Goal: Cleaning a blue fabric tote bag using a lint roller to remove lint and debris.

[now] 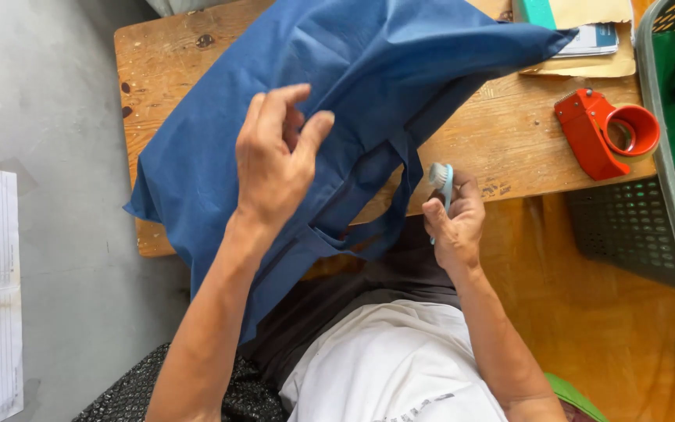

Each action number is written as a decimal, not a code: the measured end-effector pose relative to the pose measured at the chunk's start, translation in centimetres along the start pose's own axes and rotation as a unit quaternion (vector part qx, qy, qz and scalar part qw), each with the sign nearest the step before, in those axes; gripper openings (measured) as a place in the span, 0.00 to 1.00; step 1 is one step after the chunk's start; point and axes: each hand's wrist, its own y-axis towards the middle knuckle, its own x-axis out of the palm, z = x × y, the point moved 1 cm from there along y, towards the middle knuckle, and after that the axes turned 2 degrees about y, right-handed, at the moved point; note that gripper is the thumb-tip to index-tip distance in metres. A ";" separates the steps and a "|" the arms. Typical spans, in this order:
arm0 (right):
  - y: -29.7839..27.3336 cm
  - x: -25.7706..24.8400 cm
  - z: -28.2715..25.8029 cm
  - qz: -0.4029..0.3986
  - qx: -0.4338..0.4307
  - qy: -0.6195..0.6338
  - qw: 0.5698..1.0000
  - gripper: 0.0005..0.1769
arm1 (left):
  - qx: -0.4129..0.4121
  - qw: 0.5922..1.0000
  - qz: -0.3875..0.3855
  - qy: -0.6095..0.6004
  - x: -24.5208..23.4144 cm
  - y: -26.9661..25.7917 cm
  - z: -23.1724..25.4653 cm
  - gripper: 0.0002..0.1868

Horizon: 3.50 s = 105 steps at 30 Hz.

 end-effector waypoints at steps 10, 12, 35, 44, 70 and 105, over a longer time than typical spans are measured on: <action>-2.5 3.8 1.4 0.060 0.161 -0.007 0.985 0.41 | -0.379 0.895 0.038 0.233 -5.2 -19.7 0.4 0.69; -2.1 5.5 1.2 0.059 0.231 0.032 0.971 0.41 | -0.361 0.918 0.103 0.126 -4.3 -22.8 -2.2 0.75; 5.3 8.6 4.0 0.042 0.253 0.018 0.966 0.25 | -0.337 0.930 0.146 -0.034 0.2 -16.1 -11.5 0.74; -0.9 7.3 4.2 0.010 0.026 -0.102 0.994 0.15 | -0.470 0.801 0.275 -0.248 -0.5 -20.0 -6.3 0.15; -5.8 6.5 4.1 -0.132 0.162 -0.130 0.969 0.06 | -0.397 0.614 0.435 -0.525 1.0 -21.4 -3.3 0.33; -2.9 7.9 -1.5 -0.182 -0.143 -0.277 0.932 0.15 | -0.432 0.795 0.269 -0.331 9.3 -18.0 -4.9 0.12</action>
